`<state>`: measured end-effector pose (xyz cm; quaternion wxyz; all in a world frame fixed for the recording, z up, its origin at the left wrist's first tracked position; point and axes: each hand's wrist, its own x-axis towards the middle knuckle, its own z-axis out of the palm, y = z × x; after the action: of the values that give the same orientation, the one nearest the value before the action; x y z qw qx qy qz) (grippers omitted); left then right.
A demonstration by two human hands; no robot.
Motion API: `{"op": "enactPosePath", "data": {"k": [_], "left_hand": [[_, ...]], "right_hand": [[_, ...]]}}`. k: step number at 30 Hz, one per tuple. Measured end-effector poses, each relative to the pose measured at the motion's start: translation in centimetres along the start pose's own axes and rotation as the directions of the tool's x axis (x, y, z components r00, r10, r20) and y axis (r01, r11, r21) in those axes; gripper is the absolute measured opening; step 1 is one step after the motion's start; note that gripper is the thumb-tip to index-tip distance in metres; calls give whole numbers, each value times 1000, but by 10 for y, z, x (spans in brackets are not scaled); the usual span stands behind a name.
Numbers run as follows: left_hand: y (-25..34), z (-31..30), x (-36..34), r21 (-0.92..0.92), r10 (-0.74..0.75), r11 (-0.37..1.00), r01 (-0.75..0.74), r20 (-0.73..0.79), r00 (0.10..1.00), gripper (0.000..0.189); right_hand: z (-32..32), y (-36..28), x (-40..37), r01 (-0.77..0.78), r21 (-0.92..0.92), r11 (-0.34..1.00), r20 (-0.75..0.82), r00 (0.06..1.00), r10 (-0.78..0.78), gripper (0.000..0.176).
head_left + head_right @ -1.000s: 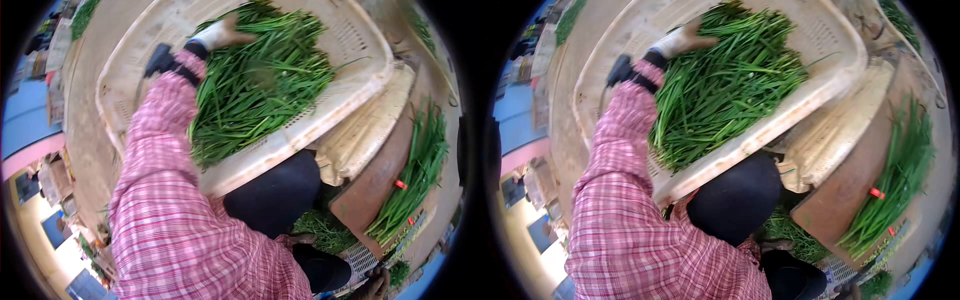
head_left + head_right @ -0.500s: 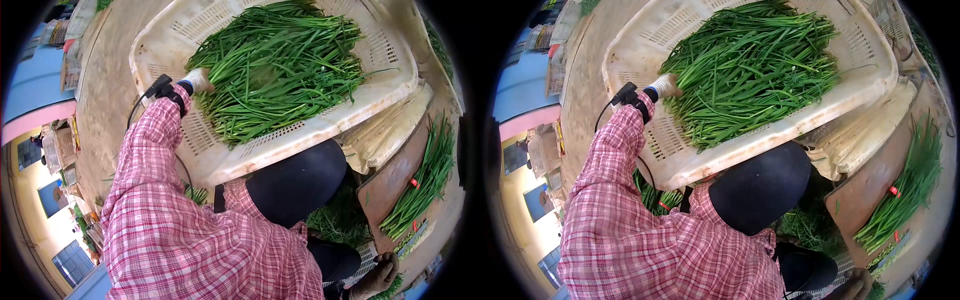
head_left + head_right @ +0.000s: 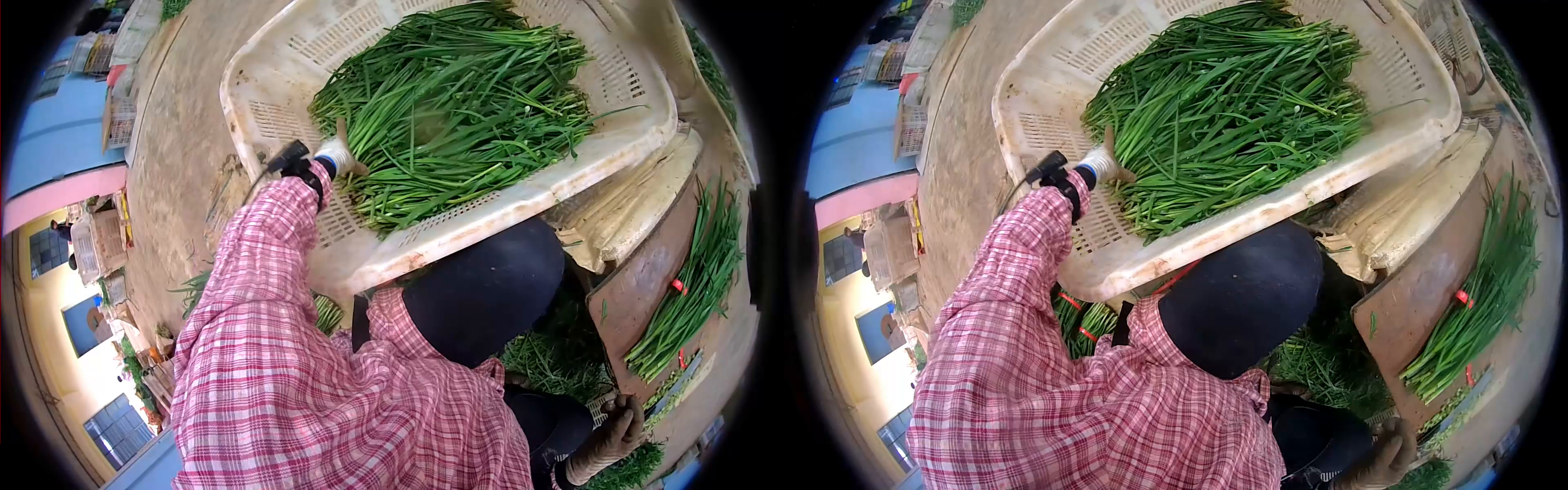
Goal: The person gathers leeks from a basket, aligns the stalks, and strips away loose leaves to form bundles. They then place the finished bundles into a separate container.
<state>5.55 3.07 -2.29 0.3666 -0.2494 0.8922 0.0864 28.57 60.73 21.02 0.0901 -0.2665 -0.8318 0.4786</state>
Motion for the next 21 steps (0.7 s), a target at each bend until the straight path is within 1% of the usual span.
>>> {"op": "enactPosePath", "data": {"k": [1,2,3,5,6,7,8,9,10,11,12,13,14,15,16,17,18,19,20,21], "left_hand": [[1,8,0,-8,33,999,-34,-73,997,139],[-2,7,6,39,39,999,-37,-57,998,134],[-1,1,8,80,44,996,-40,-42,998,130],[2,-13,10,191,78,980,-60,-87,993,121],[5,-25,0,216,165,968,-128,-165,972,116],[5,-39,-1,270,242,944,-189,-182,953,112],[12,-60,-10,257,207,951,-172,-119,971,109],[17,-76,-17,244,174,957,-155,-57,983,106],[10,-81,-12,197,236,957,-214,-95,967,97],[4,-84,-2,191,238,958,-215,-107,965,97],[-1,-88,6,138,274,954,-267,-29,961,90],[-9,-90,13,82,310,946,-314,51,949,84],[0,-101,-9,31,250,967,-253,72,965,70],[1,-108,-14,21,251,967,-252,54,967,70],[0,-114,-17,154,387,902,-403,122,914,67],[-5,-115,-13,194,454,856,-478,158,877,62],[-9,-115,-9,230,518,802,-552,193,833,58],[-14,-116,-5,260,578,740,-621,227,784,53],[-19,-117,-3,350,750,500,-792,283,599,53],[-24,-119,0,418,854,214,-883,359,377,56]], "right_hand": [[7,-4,-1,33,32,999,11,999,-34,32],[11,-7,-1,66,65,996,22,997,-68,31],[10,-8,2,69,65,996,21,997,-70,31],[6,-13,4,88,86,992,93,991,-96,26],[7,-19,7,89,83,993,91,991,-96,26],[11,-27,12,104,89,991,84,990,-112,25],[18,-38,19,123,97,988,77,988,-130,23],[29,-57,25,194,11,981,103,976,-194,23],[48,-82,31,267,-71,961,132,957,-256,23],[74,-114,32,329,-62,942,203,929,-311,23],[101,-141,38,393,-48,918,272,890,-367,23],[122,-153,53,608,-28,793,433,723,-539,26],[161,-174,61,598,117,793,532,636,-559,32],[202,-190,67,716,192,671,588,464,-663,48],[247,-193,75,872,192,449,613,251,-749,64],[295,-196,78,939,232,254,576,78,-814,77],[335,-204,75,913,304,272,656,7,-755,85],[382,-196,74,922,319,218,675,-60,-735,95],[419,-189,67,958,256,128,697,-91,-711,101],[455,-179,62,961,261,89,728,-136,-672,107]]}}
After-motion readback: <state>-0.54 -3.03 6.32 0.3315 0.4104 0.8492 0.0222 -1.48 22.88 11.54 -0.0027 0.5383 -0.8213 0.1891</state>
